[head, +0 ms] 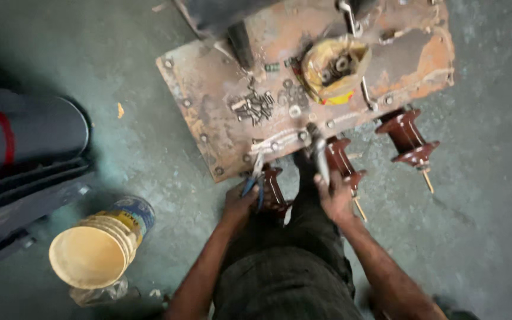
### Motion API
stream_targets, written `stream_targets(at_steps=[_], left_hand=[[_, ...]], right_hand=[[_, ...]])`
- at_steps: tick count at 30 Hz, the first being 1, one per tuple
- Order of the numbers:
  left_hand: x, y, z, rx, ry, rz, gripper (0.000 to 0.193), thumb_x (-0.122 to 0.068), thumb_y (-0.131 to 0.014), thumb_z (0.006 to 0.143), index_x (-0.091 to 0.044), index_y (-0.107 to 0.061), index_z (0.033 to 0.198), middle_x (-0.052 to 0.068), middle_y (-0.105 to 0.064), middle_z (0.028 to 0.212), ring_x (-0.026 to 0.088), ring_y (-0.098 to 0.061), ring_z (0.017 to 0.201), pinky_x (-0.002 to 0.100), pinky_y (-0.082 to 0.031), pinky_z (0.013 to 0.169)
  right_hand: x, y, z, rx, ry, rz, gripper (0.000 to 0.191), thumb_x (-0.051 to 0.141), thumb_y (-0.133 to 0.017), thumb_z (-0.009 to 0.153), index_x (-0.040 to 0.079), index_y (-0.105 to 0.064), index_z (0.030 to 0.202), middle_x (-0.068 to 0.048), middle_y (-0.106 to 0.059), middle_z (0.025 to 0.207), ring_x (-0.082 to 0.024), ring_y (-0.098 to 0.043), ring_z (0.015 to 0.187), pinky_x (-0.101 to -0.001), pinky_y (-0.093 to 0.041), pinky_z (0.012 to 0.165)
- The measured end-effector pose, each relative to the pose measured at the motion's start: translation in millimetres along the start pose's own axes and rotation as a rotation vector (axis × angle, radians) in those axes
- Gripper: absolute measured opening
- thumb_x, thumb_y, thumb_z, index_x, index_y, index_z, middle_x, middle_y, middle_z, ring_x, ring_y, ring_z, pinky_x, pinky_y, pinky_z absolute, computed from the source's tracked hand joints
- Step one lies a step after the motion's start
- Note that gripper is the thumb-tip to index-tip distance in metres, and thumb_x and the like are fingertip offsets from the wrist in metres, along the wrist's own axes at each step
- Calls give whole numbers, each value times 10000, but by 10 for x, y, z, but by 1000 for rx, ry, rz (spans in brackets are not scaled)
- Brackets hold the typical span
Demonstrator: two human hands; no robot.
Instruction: The person uses pliers and a hammer to secure brown insulators onto a metal plate. They repeatedly position the insulators, hold them with pliers, and tap them into place with a hammer. The person works on multiple insulators in sequence, adjusting their positions as needed.
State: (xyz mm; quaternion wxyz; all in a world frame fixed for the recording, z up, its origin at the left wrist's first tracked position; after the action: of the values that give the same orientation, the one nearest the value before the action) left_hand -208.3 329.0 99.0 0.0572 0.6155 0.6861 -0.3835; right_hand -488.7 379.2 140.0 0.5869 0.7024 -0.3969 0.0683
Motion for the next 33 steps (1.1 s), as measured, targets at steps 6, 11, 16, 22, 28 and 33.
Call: stream_targets(at_steps=[6,11,16,22,28,33], left_hand=[[-244,377,-389,-309,-216,-204,272,-227,-632,999,8,-663,1133,140,-739,976,217,-710,795,378,-600,723],[-308,733,-539,-441,-305,-346,239,-193,-656,982,-12,-649,1138,120,-719,997,225,-701,825,392,-599,742],[-305,905,-701,-491,-370,-264,257,-204,-669,975,-23,-670,1156,122,-724,1012,217,-706,836,366,-597,772],[-257,693,-690,-473,-284,-56,255,-241,-652,1005,8,-661,1060,144,-731,844,212,-695,703,334,-558,661],[-266,287,-576,-337,-230,13,272,-252,-645,997,13,-658,1055,141,-742,832,193,-690,681,329,-575,648],[-185,145,-472,-321,-197,38,254,-231,-647,986,8,-664,1071,139,-741,826,185,-689,672,330,-577,647]], right_hand=[[1030,-268,316,99,532,-84,464,318,-717,910,61,-628,1287,-191,-717,994,-397,-709,812,-492,-571,653],[1719,-704,638,20,870,-152,419,264,-753,883,85,-647,1247,-146,-688,1133,-350,-686,1056,-460,-583,856],[1745,-789,616,-21,709,-63,410,269,-792,827,94,-697,1186,-152,-656,1115,-366,-669,990,-462,-571,798],[1615,-679,745,-147,507,23,372,333,-770,894,87,-713,1167,-149,-690,1113,-363,-668,1017,-468,-562,805],[1467,-984,1185,199,213,-192,261,406,-714,930,164,-761,1016,-121,-743,1026,-343,-698,957,-480,-559,836],[1522,-789,1092,39,409,-82,211,286,-708,881,135,-741,1026,-142,-718,1049,-362,-691,928,-484,-568,785]])
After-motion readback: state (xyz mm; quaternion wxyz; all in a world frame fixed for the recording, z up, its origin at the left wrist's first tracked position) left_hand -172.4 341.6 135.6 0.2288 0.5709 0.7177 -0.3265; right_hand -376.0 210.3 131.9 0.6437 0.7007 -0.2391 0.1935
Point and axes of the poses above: each hand's wrist, its own z-axis towards the middle knuckle, its own y-axis out of the back of the hand, x = y × z, the point moved 7 cm from there along z, towards the middle knuckle
